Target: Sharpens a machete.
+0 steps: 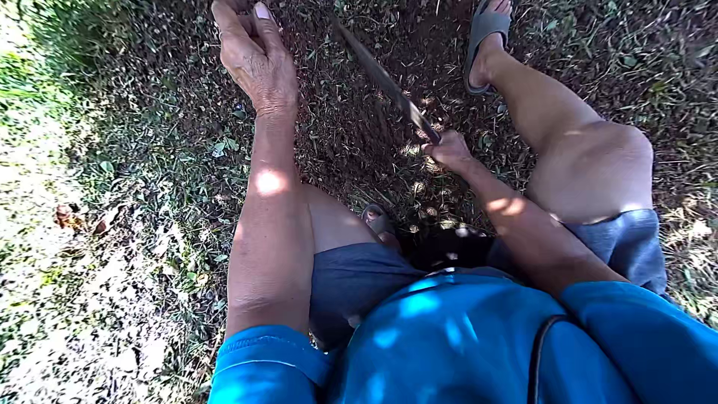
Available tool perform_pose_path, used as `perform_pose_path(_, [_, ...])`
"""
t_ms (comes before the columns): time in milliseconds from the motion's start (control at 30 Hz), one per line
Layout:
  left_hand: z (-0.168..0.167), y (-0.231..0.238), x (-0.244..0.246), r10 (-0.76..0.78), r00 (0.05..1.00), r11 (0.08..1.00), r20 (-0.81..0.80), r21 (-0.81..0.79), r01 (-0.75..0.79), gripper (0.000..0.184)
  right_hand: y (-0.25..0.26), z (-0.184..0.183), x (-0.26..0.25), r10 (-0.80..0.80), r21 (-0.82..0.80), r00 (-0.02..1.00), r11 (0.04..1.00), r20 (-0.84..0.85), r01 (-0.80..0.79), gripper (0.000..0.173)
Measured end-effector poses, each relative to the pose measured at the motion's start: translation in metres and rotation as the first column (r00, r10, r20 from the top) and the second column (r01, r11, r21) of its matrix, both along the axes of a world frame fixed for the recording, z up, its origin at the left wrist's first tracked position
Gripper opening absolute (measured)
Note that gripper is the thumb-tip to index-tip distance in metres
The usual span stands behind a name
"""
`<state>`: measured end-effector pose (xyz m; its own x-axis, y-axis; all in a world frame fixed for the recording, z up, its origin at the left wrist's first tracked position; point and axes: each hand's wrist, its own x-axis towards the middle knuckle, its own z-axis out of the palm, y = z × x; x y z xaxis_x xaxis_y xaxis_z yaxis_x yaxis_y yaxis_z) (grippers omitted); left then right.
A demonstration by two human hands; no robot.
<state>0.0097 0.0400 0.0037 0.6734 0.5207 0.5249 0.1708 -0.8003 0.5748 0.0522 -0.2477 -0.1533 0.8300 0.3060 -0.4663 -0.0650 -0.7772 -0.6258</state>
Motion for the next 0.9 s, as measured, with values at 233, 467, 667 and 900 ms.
perform_pose_path(233, [0.003, 0.002, 0.000, -0.008, 0.999, 1.000, 0.042, -0.002, 0.008, 0.038, 0.012, 0.009, 0.030, -0.534, 0.723, 0.845, 0.577, -0.018, 0.380, 0.033])
perform_pose_path(467, [0.003, -0.019, 0.005, -0.084, 0.995, 0.996, -0.061, -0.003, 0.084, 0.045, -0.031, -0.099, -0.050, -0.230, -0.255, 0.859, 0.959, -0.456, 0.122, 0.025])
perform_pose_path(667, [0.003, -0.027, 0.008, -0.087, 0.985, 0.996, -0.152, 0.006, 0.089, 0.046, -0.029, -0.062, -0.047, -0.126, -0.251, 0.933, 0.967, -0.338, 0.039, 0.039])
perform_pose_path(900, [0.001, -0.007, 0.000, -0.074, 0.995, 0.997, -0.063, -0.029, 0.072, 0.045, 0.002, 0.024, 0.017, -0.272, 0.361, 0.952, 0.910, 0.143, 0.206, 0.032])
